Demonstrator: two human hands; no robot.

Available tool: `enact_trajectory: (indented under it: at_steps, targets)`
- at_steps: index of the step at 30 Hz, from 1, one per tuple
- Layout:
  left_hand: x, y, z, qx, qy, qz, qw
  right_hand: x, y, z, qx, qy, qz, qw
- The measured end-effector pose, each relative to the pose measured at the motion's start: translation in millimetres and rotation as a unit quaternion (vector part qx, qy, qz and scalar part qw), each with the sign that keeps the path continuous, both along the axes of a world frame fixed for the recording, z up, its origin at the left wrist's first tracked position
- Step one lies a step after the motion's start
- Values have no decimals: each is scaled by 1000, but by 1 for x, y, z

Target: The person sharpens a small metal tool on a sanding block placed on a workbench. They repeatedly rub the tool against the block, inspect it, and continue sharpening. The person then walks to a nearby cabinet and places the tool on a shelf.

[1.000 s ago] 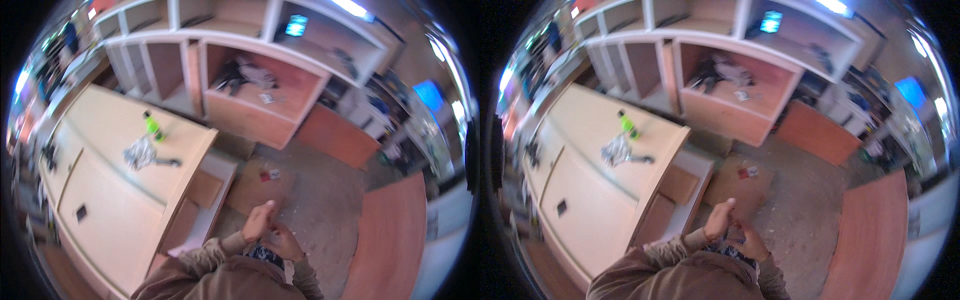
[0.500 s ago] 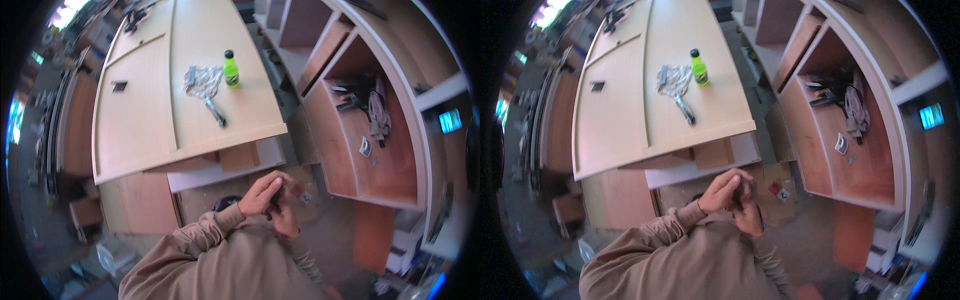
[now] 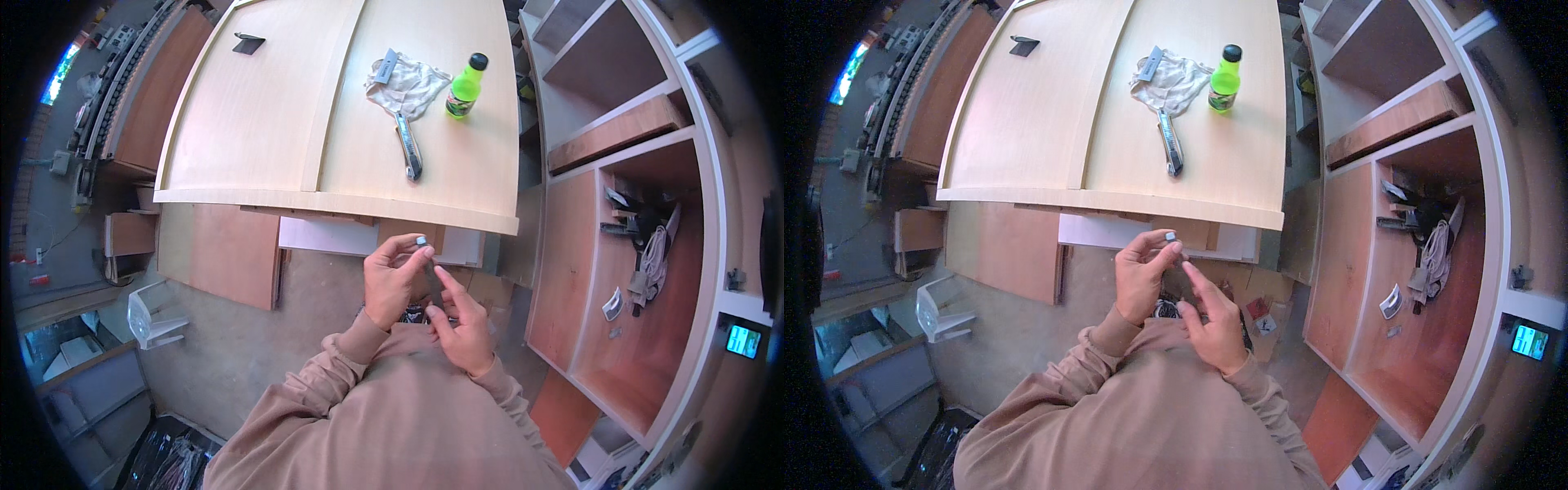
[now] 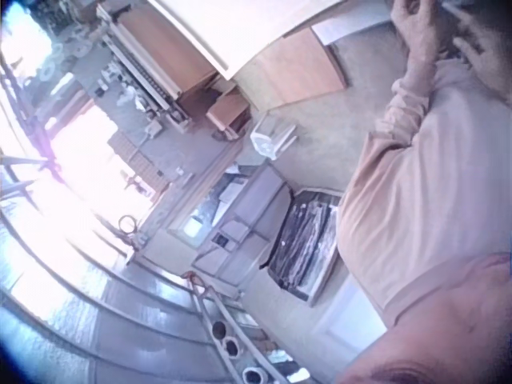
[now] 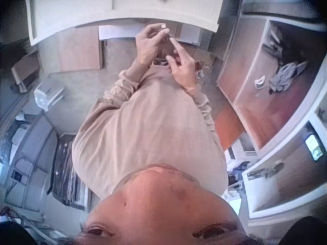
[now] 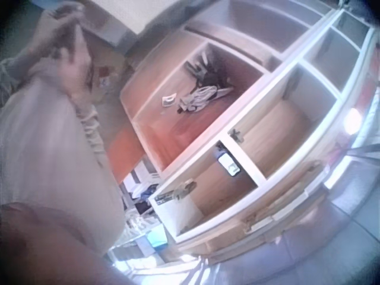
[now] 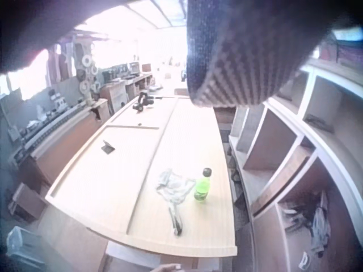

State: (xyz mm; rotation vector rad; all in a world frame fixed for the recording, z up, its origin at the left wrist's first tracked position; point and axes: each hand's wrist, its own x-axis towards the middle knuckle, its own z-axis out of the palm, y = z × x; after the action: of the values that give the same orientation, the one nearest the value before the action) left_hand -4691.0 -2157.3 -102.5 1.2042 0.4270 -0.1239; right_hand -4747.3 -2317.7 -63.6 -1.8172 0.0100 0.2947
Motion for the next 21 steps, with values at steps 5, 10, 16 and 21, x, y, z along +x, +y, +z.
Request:
enact_trajectory:
  at_steps: [5, 10, 16, 21]
  targets:
    - [45, 69, -20, 41, -34, 16, 998, 51, 79, -29, -100, -239, 22, 966]
    - [84, 142, -35, 39, -76, 8, 996, 86, 160, -41, -100, -173, -30, 979]
    - [142, 208, -69, 502, -205, 26, 840, 160, 212, -75, -197, -172, -58, 963]
    - [155, 222, -86, 611, -115, -26, 783, 197, 233, -98, -261, -181, -73, 945]
